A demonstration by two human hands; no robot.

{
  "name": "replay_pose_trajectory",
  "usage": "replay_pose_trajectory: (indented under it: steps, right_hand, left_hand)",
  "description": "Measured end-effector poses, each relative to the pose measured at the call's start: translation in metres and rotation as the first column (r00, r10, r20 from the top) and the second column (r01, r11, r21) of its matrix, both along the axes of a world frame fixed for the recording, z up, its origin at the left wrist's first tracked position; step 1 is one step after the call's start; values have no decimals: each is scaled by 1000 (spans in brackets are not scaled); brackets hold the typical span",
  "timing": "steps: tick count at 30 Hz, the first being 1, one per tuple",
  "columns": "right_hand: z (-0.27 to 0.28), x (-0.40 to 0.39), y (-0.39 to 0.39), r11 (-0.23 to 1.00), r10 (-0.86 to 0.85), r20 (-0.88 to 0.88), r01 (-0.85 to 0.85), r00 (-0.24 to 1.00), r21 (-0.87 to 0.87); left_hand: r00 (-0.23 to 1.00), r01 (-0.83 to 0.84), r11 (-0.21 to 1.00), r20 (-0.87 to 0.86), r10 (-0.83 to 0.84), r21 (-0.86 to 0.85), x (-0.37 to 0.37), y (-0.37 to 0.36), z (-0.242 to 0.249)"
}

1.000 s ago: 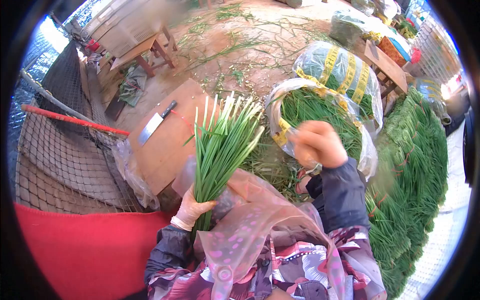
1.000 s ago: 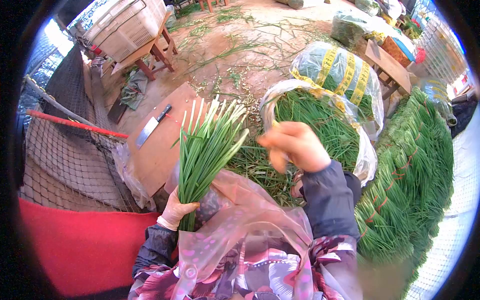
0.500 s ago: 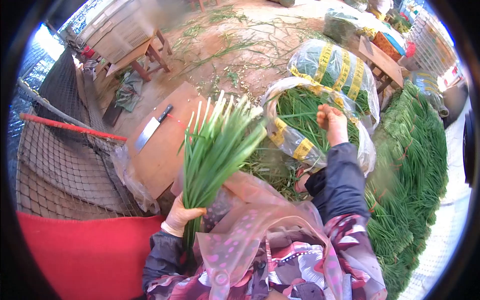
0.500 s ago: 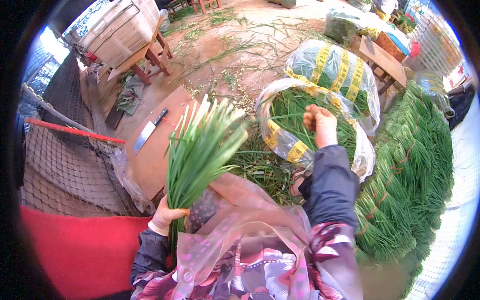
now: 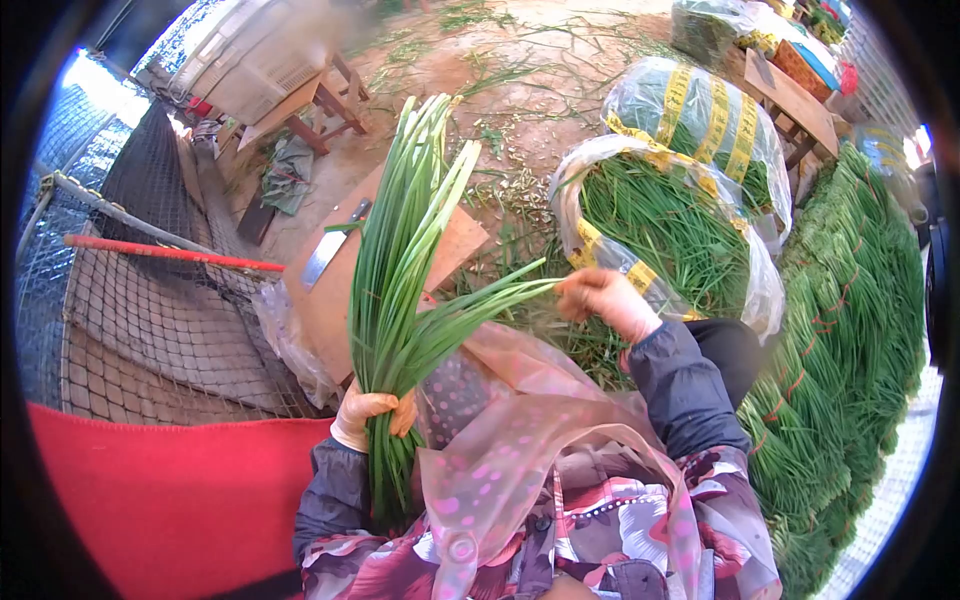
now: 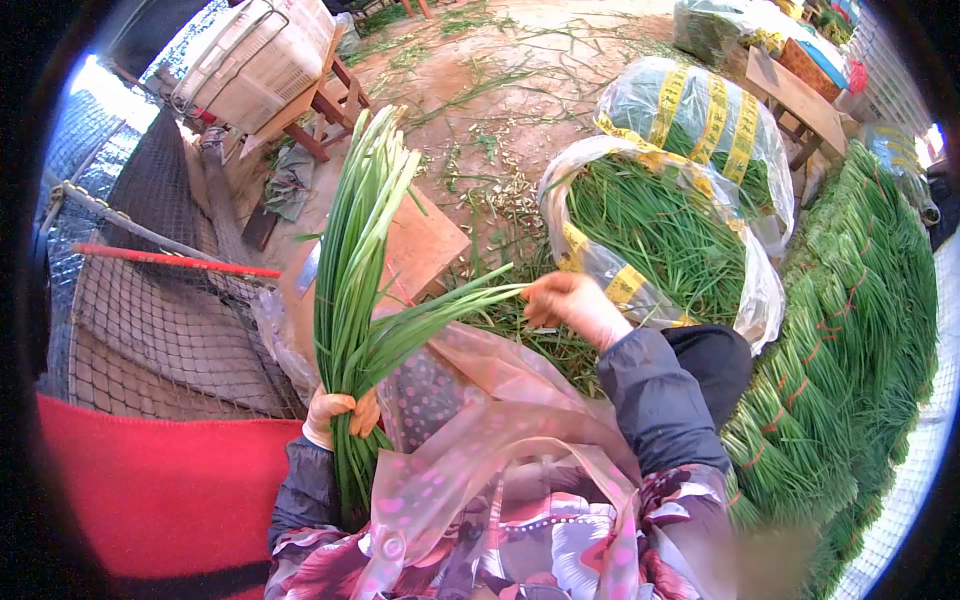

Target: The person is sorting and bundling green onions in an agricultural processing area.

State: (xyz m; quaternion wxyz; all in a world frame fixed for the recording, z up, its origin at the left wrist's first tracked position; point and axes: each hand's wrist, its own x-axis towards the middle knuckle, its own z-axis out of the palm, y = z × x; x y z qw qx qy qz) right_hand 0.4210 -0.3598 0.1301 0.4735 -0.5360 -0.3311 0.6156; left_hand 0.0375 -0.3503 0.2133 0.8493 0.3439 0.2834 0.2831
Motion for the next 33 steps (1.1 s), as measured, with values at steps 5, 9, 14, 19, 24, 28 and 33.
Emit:
replay_pose_trajectory:
  steps: [5, 9, 14, 19, 24, 28, 33]
  right_hand:
    - [-119, 32, 8, 987, 157, 669, -132, 727, -89]
    - [-133, -45, 19, 882, 349, 521, -461, 779, 99]
    - [-162, -113, 56, 863, 343, 316, -430, 884, 266]
    - [-95, -91, 52, 784, 250, 715, -570, 653, 246]
    - [-50, -63, 40, 806, 587, 251, -584, 770, -92]
    - [-83, -67, -1, 968, 95, -573, -209, 814, -137]
    - [-114, -73, -34, 858, -445, -564, 151, 696, -490]
  left_hand:
    - [998, -21, 1000, 54, 21, 13, 5, -11, 9]
    - [970, 32, 994, 236, -56, 106, -6, -13, 3]
    - [996, 15, 994, 84, -24, 104, -37, -29, 10]
    - [934, 98, 984, -355, -38, 151, -62, -29, 2]
    - [852, 19, 996, -522, 31, 89, -74, -34, -30]
    - [870, -10, 998, -491, 43, 69, -70, -37, -38]
    - [863, -39, 999, -505, 16, -34, -72, -39, -45]
